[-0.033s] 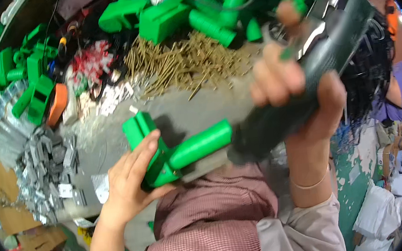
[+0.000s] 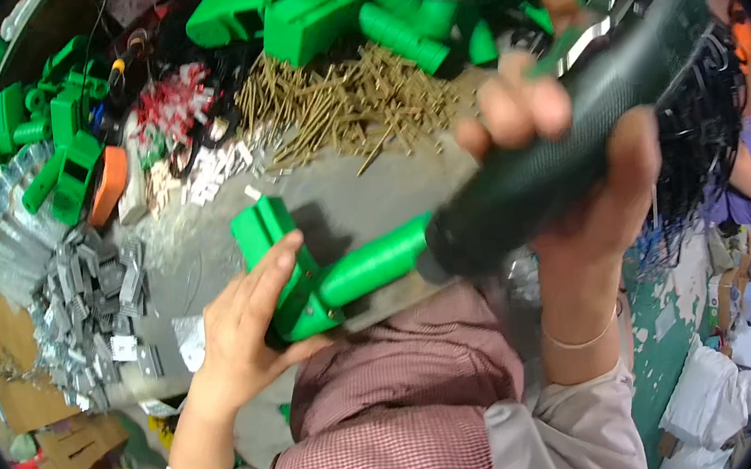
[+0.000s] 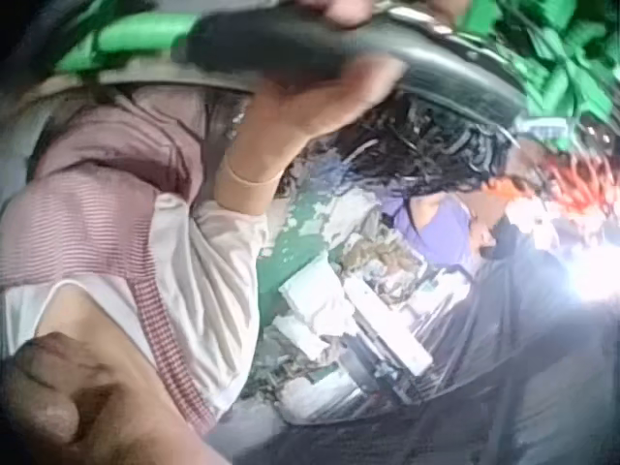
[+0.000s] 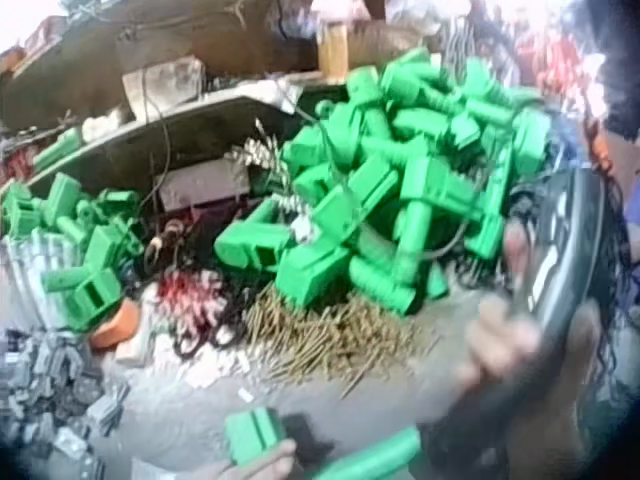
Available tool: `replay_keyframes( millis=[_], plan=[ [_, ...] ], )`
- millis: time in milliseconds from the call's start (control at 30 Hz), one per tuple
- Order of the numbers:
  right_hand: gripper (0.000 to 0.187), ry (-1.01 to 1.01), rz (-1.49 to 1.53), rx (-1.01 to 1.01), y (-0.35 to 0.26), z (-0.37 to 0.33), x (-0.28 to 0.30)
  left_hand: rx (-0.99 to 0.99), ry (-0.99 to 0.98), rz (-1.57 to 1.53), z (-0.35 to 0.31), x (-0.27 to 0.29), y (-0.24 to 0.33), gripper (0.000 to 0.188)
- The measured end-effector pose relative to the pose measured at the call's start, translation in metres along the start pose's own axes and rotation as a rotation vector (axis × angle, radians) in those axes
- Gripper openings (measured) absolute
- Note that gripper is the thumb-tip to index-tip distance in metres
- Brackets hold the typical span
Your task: Assembling an electric hand tool, including soldering wires and screwing the casing together.
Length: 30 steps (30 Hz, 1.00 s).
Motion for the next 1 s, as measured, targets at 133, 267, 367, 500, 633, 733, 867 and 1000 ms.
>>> replay_keyframes(
  millis=[133, 267, 367, 500, 633, 733, 867, 1000],
  plan=[
    [0.064, 0.216, 0.155, -0.129, 0.037, 0.002, 0.006, 0.012, 0.032, 0.011, -0.005, -0.004, -0.007, 0.105],
    [0.039, 0.432, 0.073, -0.024, 0.045, -0.003, 0.036, 0.004, 0.06, 0.003, -0.008, -0.004, -0.009, 0.11],
    [0.037, 0.541, 0.021, 0.064, 0.042, -0.011, 0.044, -0.008, 0.055, -0.001, -0.009, -0.006, -0.006, 0.112],
    [0.037, 0.506, 0.026, 0.056, 0.048, -0.011, 0.032, -0.009, 0.059, -0.01, -0.011, -0.003, -0.007, 0.112],
    [0.04, 0.577, 0.025, 0.046, 0.05, -0.012, 0.042, -0.006, 0.066, 0.005, -0.011, -0.003, -0.008, 0.111],
    [0.039, 0.568, -0.017, 0.049, 0.047, -0.011, 0.043, -0.004, 0.064, 0.009, -0.01, -0.004, -0.009, 0.11],
    [0.04, 0.492, 0.008, 0.032, 0.05, -0.009, 0.039, 0.002, 0.065, 0.003, -0.011, -0.003, -0.009, 0.107],
    [0.041, 0.451, 0.016, 0.026, 0.051, -0.01, 0.04, 0.012, 0.067, -0.002, -0.011, -0.002, -0.008, 0.105]
  ],
)
Point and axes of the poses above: each hand's wrist, its own z-axis towards the middle knuckle, its own x-axis out of the back of the hand, y = z × x, the point moved 9 cm from there along z, towards the middle knuckle, and after that the axes turned 2 degrees about y, right-handed, at the moved point
